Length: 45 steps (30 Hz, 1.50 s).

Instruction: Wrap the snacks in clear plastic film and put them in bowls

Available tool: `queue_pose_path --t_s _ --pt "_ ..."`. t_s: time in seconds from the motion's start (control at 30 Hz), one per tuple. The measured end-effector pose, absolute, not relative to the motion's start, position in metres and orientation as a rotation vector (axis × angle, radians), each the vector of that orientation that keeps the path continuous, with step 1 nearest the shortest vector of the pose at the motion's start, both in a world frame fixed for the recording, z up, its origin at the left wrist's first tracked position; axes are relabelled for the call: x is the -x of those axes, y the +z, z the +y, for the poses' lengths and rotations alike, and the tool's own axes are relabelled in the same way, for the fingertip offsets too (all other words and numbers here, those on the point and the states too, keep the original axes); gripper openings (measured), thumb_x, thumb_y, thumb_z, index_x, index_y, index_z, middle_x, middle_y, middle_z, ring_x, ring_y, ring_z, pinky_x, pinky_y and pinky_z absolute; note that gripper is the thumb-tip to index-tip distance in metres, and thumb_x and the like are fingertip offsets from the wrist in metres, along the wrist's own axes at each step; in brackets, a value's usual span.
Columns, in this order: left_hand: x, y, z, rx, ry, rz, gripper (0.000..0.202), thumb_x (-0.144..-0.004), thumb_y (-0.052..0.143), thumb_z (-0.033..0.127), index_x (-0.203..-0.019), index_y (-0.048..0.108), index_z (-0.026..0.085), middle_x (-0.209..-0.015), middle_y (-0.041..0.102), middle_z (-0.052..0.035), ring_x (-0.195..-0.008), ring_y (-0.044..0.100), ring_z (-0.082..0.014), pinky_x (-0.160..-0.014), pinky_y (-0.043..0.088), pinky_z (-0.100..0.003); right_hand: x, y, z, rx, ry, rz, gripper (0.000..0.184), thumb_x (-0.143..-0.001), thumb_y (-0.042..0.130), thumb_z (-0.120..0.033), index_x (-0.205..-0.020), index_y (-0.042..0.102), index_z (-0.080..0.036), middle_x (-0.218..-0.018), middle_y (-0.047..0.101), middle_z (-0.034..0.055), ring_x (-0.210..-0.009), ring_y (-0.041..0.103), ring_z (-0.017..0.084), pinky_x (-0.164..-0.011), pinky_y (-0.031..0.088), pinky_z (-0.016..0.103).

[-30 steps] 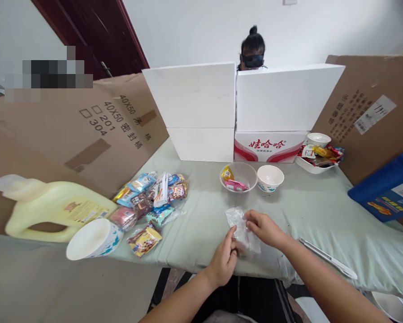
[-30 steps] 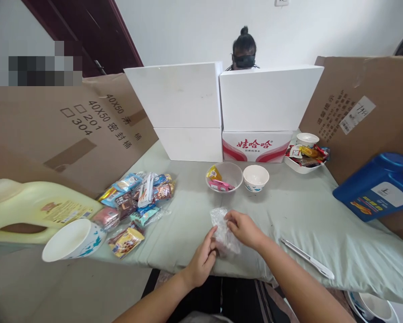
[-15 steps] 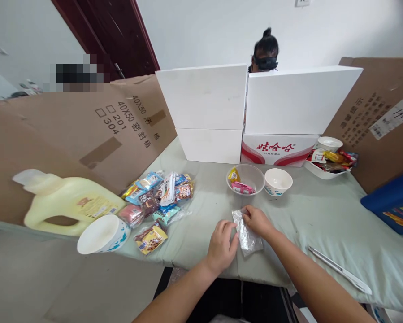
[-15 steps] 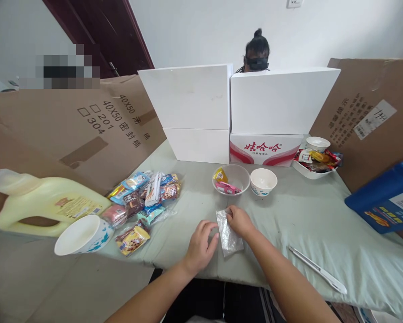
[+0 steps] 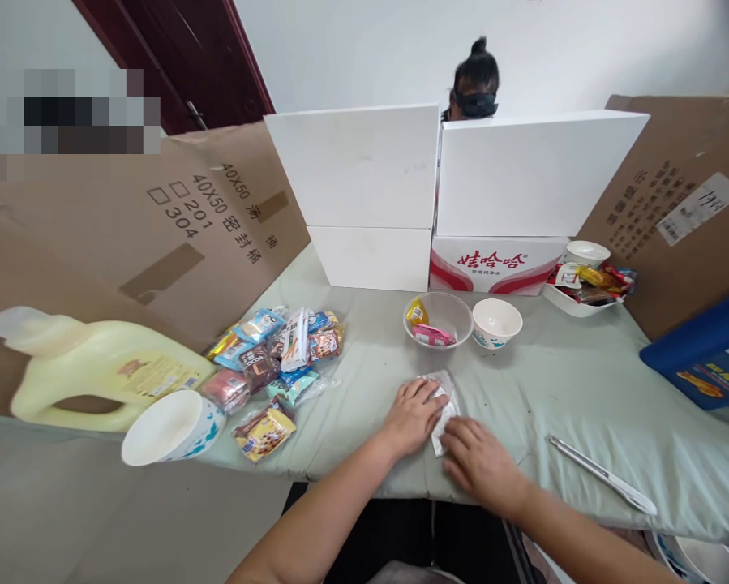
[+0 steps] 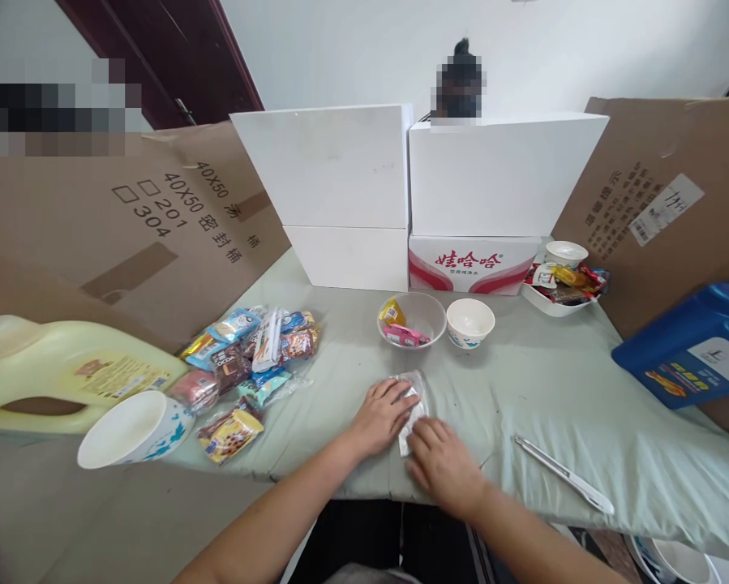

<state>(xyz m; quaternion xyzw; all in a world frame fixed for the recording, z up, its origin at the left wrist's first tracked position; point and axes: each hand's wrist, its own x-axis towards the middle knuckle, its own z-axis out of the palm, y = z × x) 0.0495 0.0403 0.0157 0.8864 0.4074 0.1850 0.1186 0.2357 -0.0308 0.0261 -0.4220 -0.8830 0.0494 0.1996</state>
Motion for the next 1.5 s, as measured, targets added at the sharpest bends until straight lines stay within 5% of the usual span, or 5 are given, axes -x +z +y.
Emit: queue_pose_path --t_s 0.3,0.5,0.67,1.13,1.5 --pt "-0.047 0.025 0.038 -2.668 0.407 0.905 0.047 -0.086 0.062 0.041 -0.132 0.053 0.03 -0.142 0.049 -0.0034 -0.132 0.035 -0.0323 -0.107 0.023 -0.054 -0.248 0.027 -0.079 1.217 0.069 -2.455 0.035 -0.089 0.053 -0.022 -0.123 0.052 -0.018 -0.117 0.06 0.0108 -0.108 0.053 0.025 -0.093 0.041 0.041" --pt "-0.044 0.026 0.037 -2.625 0.437 0.832 0.043 -0.086 0.063 0.032 -0.127 0.057 0.026 -0.135 0.057 -0.0035 -0.13 0.037 -0.0299 -0.108 0.026 -0.05 -0.24 0.016 -0.079 1.22 0.186 -2.504 0.016 -0.087 0.051 -0.011 -0.096 0.059 -0.021 -0.083 0.059 0.0022 -0.078 0.052 0.019 -0.077 0.042 0.034" --pt "-0.044 0.025 0.038 -2.608 0.479 0.819 0.038 -0.087 0.061 0.026 -0.124 0.058 0.027 -0.132 0.059 -0.002 -0.129 0.039 -0.0286 -0.107 0.029 -0.048 -0.24 0.03 -0.072 1.1 0.321 -2.422 0.019 -0.091 0.041 -0.01 -0.092 0.057 -0.02 -0.091 0.061 0.005 -0.092 0.055 0.02 -0.086 0.042 0.037" --pt "-0.041 0.006 0.046 -2.516 0.597 0.878 0.086 -0.073 0.046 0.006 -0.15 0.012 0.019 -0.131 0.052 -0.0123 -0.125 0.043 -0.0265 -0.104 0.036 -0.052 -0.231 0.011 0.019 1.585 0.122 -2.427 0.022 -0.099 0.037 -0.021 -0.107 0.058 -0.019 -0.084 0.065 0.0041 -0.065 0.062 0.015 -0.058 0.035 0.025" --pt "-0.045 0.018 0.037 -2.625 0.704 0.791 0.006 -0.083 0.061 0.025 -0.083 0.066 0.021 -0.096 0.067 -0.0064 -0.105 0.054 -0.0253 -0.091 0.042 -0.041 -0.227 0.012 0.018 1.742 -0.028 -2.357 0.013 -0.093 0.045 -0.018 -0.09 0.058 -0.02 -0.081 0.06 0.0049 -0.068 0.056 0.017 -0.062 0.033 0.028"
